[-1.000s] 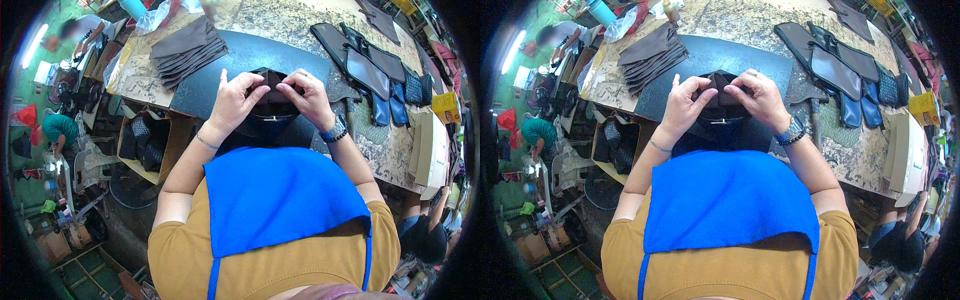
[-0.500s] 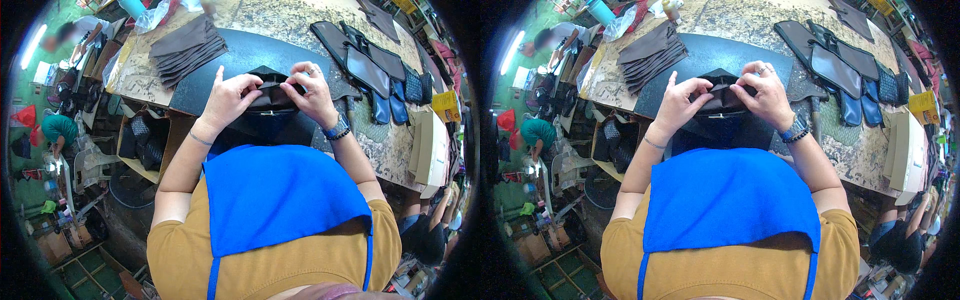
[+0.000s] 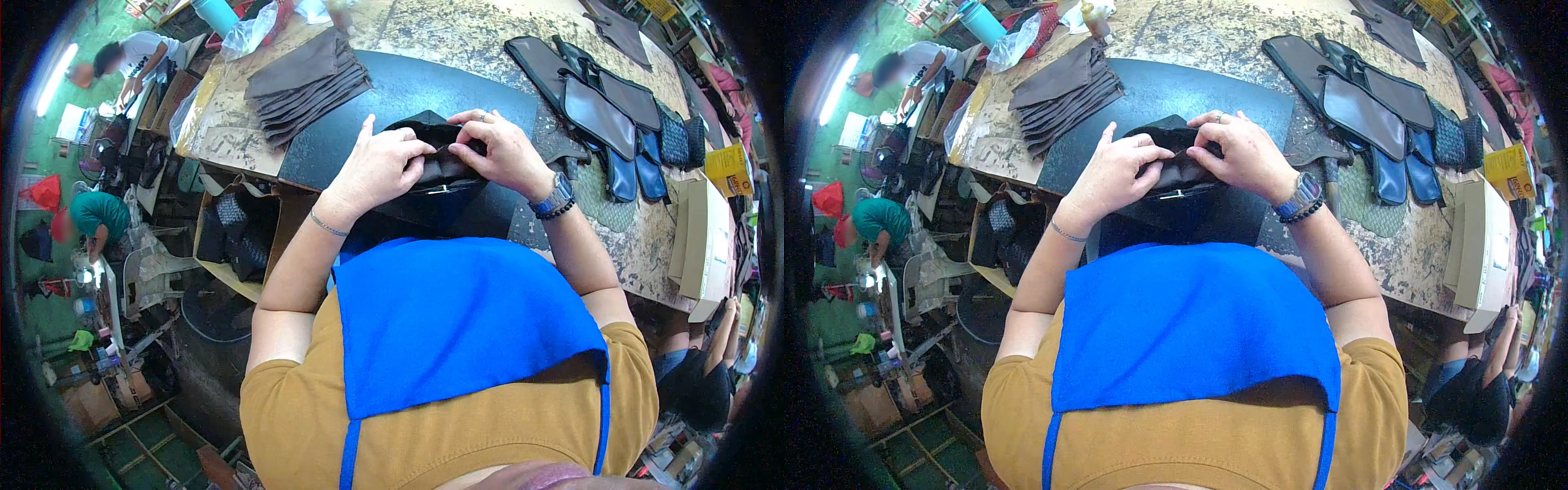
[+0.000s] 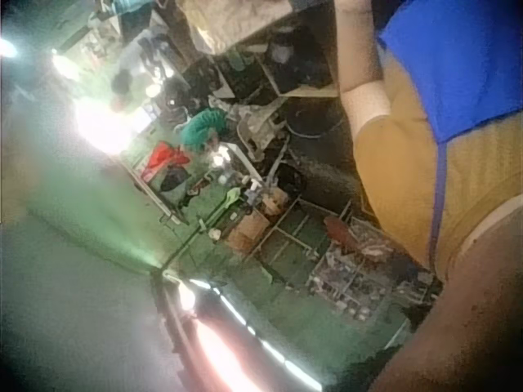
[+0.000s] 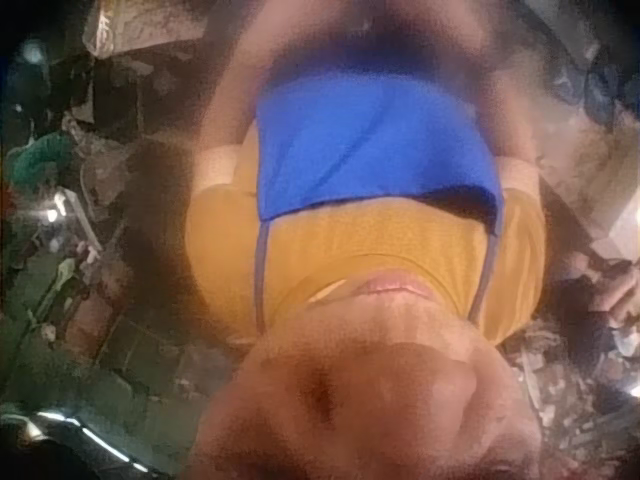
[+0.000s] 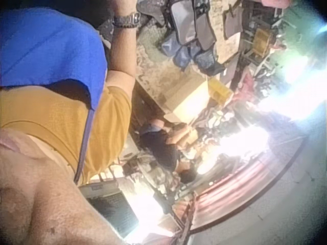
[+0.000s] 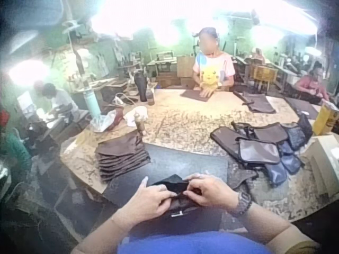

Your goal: Checking the fit of a lining and folding the edges of leather pieces for assembly.

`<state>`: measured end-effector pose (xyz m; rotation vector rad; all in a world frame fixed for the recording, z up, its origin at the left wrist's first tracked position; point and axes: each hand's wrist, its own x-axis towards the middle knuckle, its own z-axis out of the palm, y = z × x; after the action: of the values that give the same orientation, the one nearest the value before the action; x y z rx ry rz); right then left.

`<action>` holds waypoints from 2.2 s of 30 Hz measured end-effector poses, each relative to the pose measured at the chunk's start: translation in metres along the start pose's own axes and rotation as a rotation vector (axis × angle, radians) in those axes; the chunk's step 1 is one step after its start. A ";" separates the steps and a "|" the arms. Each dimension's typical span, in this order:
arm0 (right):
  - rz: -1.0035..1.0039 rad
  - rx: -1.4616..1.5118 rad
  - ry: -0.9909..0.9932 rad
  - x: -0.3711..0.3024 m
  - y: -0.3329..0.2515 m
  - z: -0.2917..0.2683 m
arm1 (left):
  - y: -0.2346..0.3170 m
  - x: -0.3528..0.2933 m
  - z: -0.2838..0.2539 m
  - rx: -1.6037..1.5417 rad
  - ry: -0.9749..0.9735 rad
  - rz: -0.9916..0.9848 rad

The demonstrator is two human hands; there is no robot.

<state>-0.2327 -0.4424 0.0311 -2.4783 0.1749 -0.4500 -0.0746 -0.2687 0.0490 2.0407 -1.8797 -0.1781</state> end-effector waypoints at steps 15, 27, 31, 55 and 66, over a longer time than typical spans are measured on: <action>0.073 0.091 0.145 0.015 0.000 0.005 | -0.008 0.004 0.003 0.068 0.474 -0.074; 0.173 0.136 0.167 0.014 -0.002 0.007 | -0.025 0.014 0.006 -0.299 0.399 -0.052; 0.166 0.156 0.191 0.014 -0.004 0.008 | -0.032 0.015 0.009 -0.344 0.378 -0.102; 0.205 0.167 0.225 0.019 -0.004 0.010 | -0.035 0.023 0.008 -0.549 0.286 -0.288; 0.193 0.134 0.224 0.019 -0.004 0.009 | -0.021 0.029 -0.002 -0.461 0.257 -0.241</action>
<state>-0.2116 -0.4384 0.0323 -2.2499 0.4555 -0.6335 -0.0510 -0.2962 0.0474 1.8564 -1.2934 -0.3560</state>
